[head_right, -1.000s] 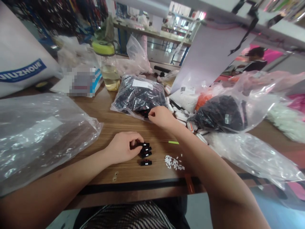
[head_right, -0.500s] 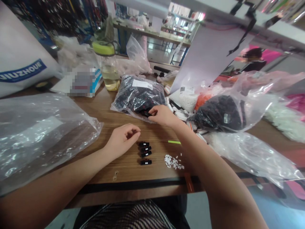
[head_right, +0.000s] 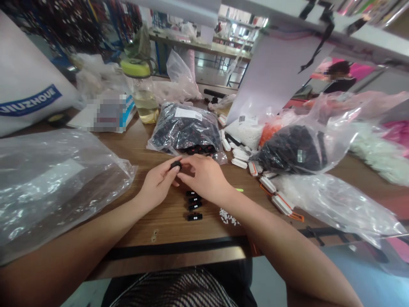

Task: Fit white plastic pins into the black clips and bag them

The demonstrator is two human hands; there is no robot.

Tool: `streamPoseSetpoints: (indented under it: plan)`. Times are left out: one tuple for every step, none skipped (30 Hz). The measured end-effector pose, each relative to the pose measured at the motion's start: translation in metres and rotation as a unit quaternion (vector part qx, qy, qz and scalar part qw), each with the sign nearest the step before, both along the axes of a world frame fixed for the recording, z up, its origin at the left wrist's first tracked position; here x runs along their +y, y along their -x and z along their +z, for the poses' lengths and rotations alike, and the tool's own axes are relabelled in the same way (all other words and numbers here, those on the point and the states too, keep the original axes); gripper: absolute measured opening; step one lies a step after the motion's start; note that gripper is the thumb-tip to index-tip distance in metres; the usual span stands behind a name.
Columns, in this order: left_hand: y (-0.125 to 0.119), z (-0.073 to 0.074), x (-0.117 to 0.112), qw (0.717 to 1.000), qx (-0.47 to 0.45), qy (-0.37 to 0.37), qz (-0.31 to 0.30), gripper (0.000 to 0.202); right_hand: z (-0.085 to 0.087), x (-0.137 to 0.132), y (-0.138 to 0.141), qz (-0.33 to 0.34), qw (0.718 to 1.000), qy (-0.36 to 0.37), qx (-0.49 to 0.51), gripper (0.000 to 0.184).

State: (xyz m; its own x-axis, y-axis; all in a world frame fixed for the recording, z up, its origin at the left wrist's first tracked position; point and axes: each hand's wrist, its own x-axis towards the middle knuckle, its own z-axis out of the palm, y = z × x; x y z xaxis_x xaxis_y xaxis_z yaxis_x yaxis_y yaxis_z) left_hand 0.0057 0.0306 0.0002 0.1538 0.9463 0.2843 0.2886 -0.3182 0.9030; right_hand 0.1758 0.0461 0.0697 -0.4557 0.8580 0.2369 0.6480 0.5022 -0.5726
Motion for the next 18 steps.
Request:
streamPoseSetpoints:
  plan:
    - [0.001, 0.0, 0.001, 0.997, 0.065, -0.031, -0.005, 0.041, 0.003, -0.003, -0.007, -0.006, 1.0, 0.001, 0.006, 0.021]
    - [0.002, 0.001, 0.001, 0.988, 0.138, -0.062, -0.015, 0.038, 0.006, -0.006, -0.016, -0.021, 1.0, -0.001, 0.012, 0.022]
    - [0.003, 0.001, 0.001, 0.973, 0.211, -0.089, -0.027, 0.035, 0.009, -0.009, -0.026, -0.044, 0.999, -0.002, 0.016, 0.023]
    - [0.002, 0.002, 0.001, 0.955, 0.275, -0.107, -0.037, 0.034, 0.01, -0.013, -0.039, -0.069, 0.997, 0.001, 0.019, 0.024]
    - [0.002, 0.003, 0.001, 0.938, 0.324, -0.117, -0.047, 0.033, 0.011, -0.017, -0.053, -0.094, 0.995, 0.011, 0.015, 0.026]
    - [0.001, 0.003, 0.001, 0.925, 0.357, -0.12, -0.054, 0.032, 0.011, -0.021, -0.067, -0.119, 0.993, 0.023, 0.006, 0.028]
    - [0.0, 0.003, 0.001, 0.917, 0.375, -0.12, -0.06, 0.033, 0.01, -0.025, -0.082, -0.135, 0.99, 0.037, -0.005, 0.029]
    - [-0.002, 0.003, 0.001, 0.915, 0.38, -0.12, -0.064, 0.033, 0.008, -0.03, -0.096, -0.146, 0.988, 0.052, -0.02, 0.03]
    - [-0.003, 0.002, 0.001, 0.918, 0.373, -0.118, -0.07, 0.034, 0.005, -0.034, -0.109, -0.154, 0.985, 0.07, -0.033, 0.03]
    - [-0.004, 0.002, 0.001, 0.924, 0.357, -0.114, -0.074, 0.034, 0.002, -0.039, -0.122, -0.161, 0.982, 0.087, -0.048, 0.029]
    - [-0.004, 0.001, 0.001, 0.931, 0.34, -0.108, -0.076, 0.033, -0.001, -0.044, -0.132, -0.165, 0.979, 0.104, -0.066, 0.027]
    - [-0.004, 0.0, 0.002, 0.937, 0.325, -0.102, -0.078, 0.029, -0.005, -0.048, -0.141, -0.167, 0.975, 0.119, -0.086, 0.025]
    - [-0.004, 0.0, 0.002, 0.941, 0.314, -0.098, -0.08, 0.024, -0.009, -0.053, -0.148, -0.169, 0.971, 0.132, -0.106, 0.025]
    - [-0.004, 0.0, 0.003, 0.943, 0.308, -0.097, -0.085, 0.019, -0.013, -0.057, -0.154, -0.168, 0.967, 0.144, -0.124, 0.025]
    - [-0.004, -0.001, 0.003, 0.942, 0.305, -0.102, -0.093, 0.015, -0.018, -0.061, -0.158, -0.166, 0.965, 0.154, -0.136, 0.026]
    - [-0.003, -0.001, 0.004, 0.941, 0.303, -0.112, -0.104, 0.013, -0.023, -0.065, -0.161, -0.164, 0.963, 0.16, -0.141, 0.026]
    - [-0.003, -0.001, 0.004, 0.939, 0.3, -0.124, -0.113, 0.014, -0.027, -0.068, -0.163, -0.164, 0.963, 0.162, -0.14, 0.026]
    - [-0.003, -0.002, 0.004, 0.938, 0.296, -0.133, -0.118, 0.017, -0.032, -0.07, -0.164, -0.165, 0.964, 0.16, -0.135, 0.026]
